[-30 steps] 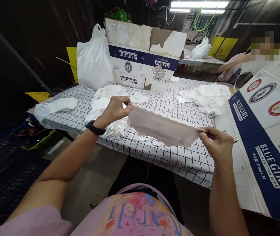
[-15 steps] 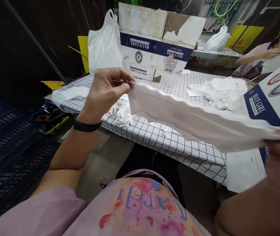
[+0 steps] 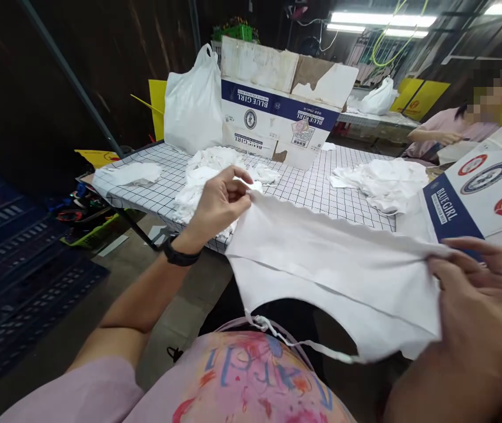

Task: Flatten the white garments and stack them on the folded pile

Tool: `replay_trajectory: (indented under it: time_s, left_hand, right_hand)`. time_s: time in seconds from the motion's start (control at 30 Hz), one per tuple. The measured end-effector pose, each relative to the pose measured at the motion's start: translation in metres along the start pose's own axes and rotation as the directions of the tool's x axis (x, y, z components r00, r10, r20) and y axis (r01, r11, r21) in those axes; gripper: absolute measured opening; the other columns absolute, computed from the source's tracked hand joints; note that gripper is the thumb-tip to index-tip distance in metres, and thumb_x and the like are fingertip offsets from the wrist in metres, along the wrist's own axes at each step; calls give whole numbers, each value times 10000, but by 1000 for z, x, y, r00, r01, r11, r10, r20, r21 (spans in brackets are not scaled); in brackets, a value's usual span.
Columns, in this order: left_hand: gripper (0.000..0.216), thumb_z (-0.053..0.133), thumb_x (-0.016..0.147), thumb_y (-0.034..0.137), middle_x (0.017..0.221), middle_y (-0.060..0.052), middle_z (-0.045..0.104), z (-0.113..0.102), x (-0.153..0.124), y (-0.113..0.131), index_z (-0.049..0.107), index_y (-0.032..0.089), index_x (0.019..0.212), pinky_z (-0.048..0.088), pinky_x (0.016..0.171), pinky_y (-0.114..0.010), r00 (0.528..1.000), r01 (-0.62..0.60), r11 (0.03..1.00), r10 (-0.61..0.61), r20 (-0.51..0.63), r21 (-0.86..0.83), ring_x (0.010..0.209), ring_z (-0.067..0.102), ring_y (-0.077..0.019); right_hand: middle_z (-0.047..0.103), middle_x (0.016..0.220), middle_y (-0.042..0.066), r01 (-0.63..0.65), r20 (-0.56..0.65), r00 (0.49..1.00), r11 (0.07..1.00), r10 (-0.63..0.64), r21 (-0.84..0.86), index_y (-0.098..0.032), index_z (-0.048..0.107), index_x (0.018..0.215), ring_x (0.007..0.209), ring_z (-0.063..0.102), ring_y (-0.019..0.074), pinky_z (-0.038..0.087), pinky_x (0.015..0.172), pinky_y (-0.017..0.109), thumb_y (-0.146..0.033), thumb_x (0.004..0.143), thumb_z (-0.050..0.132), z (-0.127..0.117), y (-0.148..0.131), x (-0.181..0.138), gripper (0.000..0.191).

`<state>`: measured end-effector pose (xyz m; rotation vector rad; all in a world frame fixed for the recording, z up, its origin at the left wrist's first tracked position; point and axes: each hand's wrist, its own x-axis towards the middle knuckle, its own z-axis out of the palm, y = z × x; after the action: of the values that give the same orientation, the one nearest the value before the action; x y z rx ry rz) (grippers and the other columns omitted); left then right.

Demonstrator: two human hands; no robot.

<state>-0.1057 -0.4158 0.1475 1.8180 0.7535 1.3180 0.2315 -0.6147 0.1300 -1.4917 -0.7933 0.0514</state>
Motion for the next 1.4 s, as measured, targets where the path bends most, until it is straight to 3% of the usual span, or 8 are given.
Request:
replay_trajectory:
  time_s: [0.17, 0.47, 0.6, 0.73, 0.87, 1.03, 1.27, 1.4]
  left_hand:
    - [237, 649, 736, 141, 725, 28, 676, 20, 0, -52, 596, 191, 961, 454, 604, -208, 992, 127, 992, -127, 10, 13, 650, 604, -101]
    - [271, 715, 748, 181, 814, 3, 700, 15, -10, -54, 623, 201, 1002, 508, 676, -229, 973, 230, 971, -227, 44, -70, 741, 656, -126]
    - [253, 712, 741, 180, 817, 8, 680, 24, 10, -60, 625, 207, 978, 525, 727, -238, 984, 175, 983, -176, -5, -59, 797, 664, -135]
    - [244, 638, 740, 136, 801, 12, 661, 59, 53, -111, 614, 211, 971, 506, 700, -244, 985, 167, 983, -169, 30, 81, 767, 643, -138]
    - [255, 566, 738, 58, 765, 9, 650, 103, 89, -183, 600, 222, 931, 500, 710, -295, 950, 205, 850, -291, 109, 485, 722, 622, -166]
    - [303, 561, 734, 30, 784, -34, 673, 127, 108, -232, 619, 234, 951, 507, 779, -370, 930, 186, 774, -337, 144, 606, 825, 658, -250]
    - [417, 515, 815, 49, 1131, -149, 699, 129, 125, -247, 631, 166, 1198, 503, 958, -446, 916, 118, 726, -343, 208, 678, 1100, 641, -319]
    - [463, 504, 910, 154, 1432, -172, 569, 128, 109, -244, 569, 132, 1368, 422, 1142, -474, 893, -84, 715, -255, 370, 695, 1355, 500, -322]
  right_hand:
    - [704, 747, 13, -153, 138, 982, 977, 132, 147, -219, 747, 903, 693, 630, 160, 467, 650, 288, -193, 619, 813, 46, 52, 7, 293]
    - [697, 727, 9, -358, 234, 917, 925, 323, 127, -221, 712, 917, 685, 639, 161, 494, 575, 240, -246, 563, 894, 15, 66, -2, 398]
    - [673, 680, -3, -330, 186, 936, 928, 298, 173, -220, 706, 917, 642, 609, 154, 482, 565, 249, -218, 545, 882, 29, 73, 21, 412]
    - [623, 658, -34, -303, 209, 936, 951, 284, 63, -210, 692, 980, 600, 552, 137, 451, 571, 257, -256, 615, 789, 70, 114, 62, 380]
    - [554, 586, -60, -192, 299, 902, 909, 311, -369, -185, 687, 990, 525, 460, 137, 394, 549, 276, -331, 655, 614, 113, 166, 92, 373]
    - [569, 582, -41, -110, 313, 901, 855, 302, -507, -179, 706, 998, 545, 457, 161, 406, 612, 310, -308, 650, 551, 140, 200, 111, 403]
    - [743, 1024, 112, -80, 322, 897, 827, 304, -557, -139, 688, 1200, 881, 663, 237, 523, 871, 392, -252, 702, 540, 160, 220, 137, 531]
    - [590, 1446, 210, 35, 349, 908, 785, 234, -618, -110, 596, 1398, 1278, 588, 310, 475, 1076, 473, -306, 851, 484, 160, 222, 126, 592]
